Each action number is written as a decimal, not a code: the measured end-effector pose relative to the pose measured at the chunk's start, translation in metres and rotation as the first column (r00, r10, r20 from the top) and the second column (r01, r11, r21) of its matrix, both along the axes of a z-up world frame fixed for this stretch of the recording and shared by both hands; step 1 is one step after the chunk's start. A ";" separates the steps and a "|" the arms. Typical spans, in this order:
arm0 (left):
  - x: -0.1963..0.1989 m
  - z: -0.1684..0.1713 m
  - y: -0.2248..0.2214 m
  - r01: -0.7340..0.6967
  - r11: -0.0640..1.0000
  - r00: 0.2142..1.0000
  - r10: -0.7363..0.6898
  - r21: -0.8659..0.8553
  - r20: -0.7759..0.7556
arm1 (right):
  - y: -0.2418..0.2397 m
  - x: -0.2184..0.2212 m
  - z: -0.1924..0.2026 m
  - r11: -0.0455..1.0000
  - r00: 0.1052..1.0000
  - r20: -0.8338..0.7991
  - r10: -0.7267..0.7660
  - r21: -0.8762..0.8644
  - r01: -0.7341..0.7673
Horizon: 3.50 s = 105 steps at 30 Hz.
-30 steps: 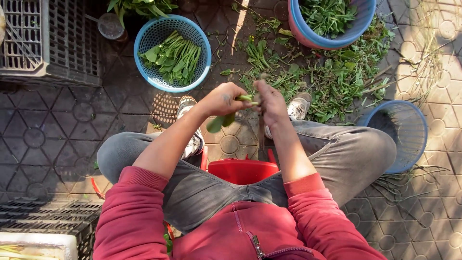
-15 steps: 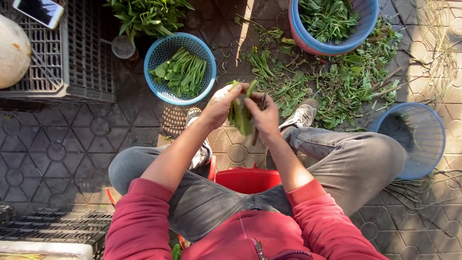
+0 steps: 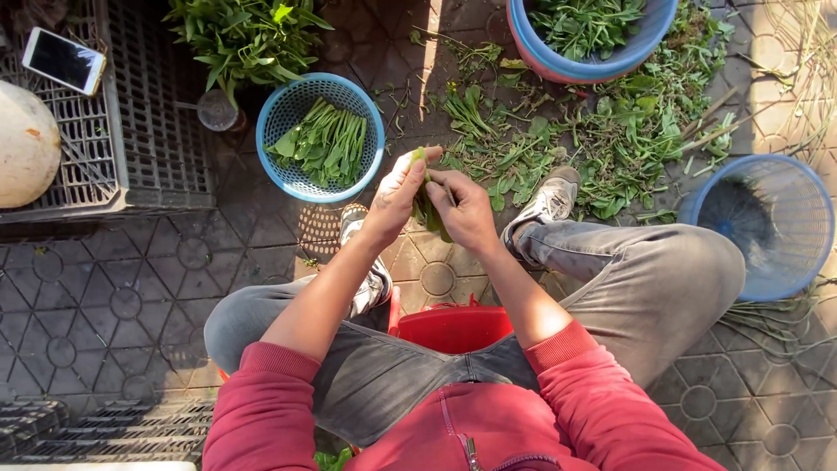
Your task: Trimming the stems of green leafy vegetables using a knife and sorting them into a basket.
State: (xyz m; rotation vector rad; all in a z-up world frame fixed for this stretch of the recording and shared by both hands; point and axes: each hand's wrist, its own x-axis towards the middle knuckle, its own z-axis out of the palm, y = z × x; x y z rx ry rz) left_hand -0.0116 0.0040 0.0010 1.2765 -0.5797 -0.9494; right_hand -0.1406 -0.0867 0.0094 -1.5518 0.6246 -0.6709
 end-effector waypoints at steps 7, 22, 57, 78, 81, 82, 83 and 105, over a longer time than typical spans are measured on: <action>-0.008 0.004 0.004 0.028 0.998 0.997 -0.032 -0.058 -0.069 | 0.003 0.005 -0.010 0.991 1.000 -0.011 -0.017 -0.134 0.016; -0.002 -0.017 0.000 -0.115 0.987 0.993 0.111 -0.110 -0.041 | 0.004 0.007 -0.013 0.996 0.999 0.038 0.004 -0.092 -0.001; 0.065 0.128 0.040 -0.422 0.895 0.899 0.434 0.144 -0.063 | -0.193 0.045 -0.323 0.991 0.392 -0.918 -0.069 -0.017 0.135; 0.023 -0.061 0.008 -0.068 0.947 0.133 -0.302 0.313 0.944 | -0.056 -0.025 -0.035 0.866 0.862 -0.428 0.272 0.500 -0.025; 0.033 -0.017 0.003 0.064 0.846 0.400 -0.508 0.530 0.762 | -0.051 -0.028 0.000 0.829 0.915 -0.298 0.270 0.556 -0.064; 0.035 -0.018 0.000 0.067 0.850 0.395 -0.503 0.522 0.769 | -0.052 -0.033 -0.002 0.835 0.918 -0.298 0.262 0.547 -0.061; 0.038 -0.018 -0.001 0.078 0.808 0.529 -0.531 0.585 0.662 | -0.052 -0.035 -0.005 0.835 0.930 -0.280 0.240 0.548 -0.051; 0.015 0.020 -0.001 0.105 0.708 0.551 -0.626 0.698 0.551 | -0.040 -0.022 -0.062 0.662 0.999 0.036 -0.027 0.750 -0.009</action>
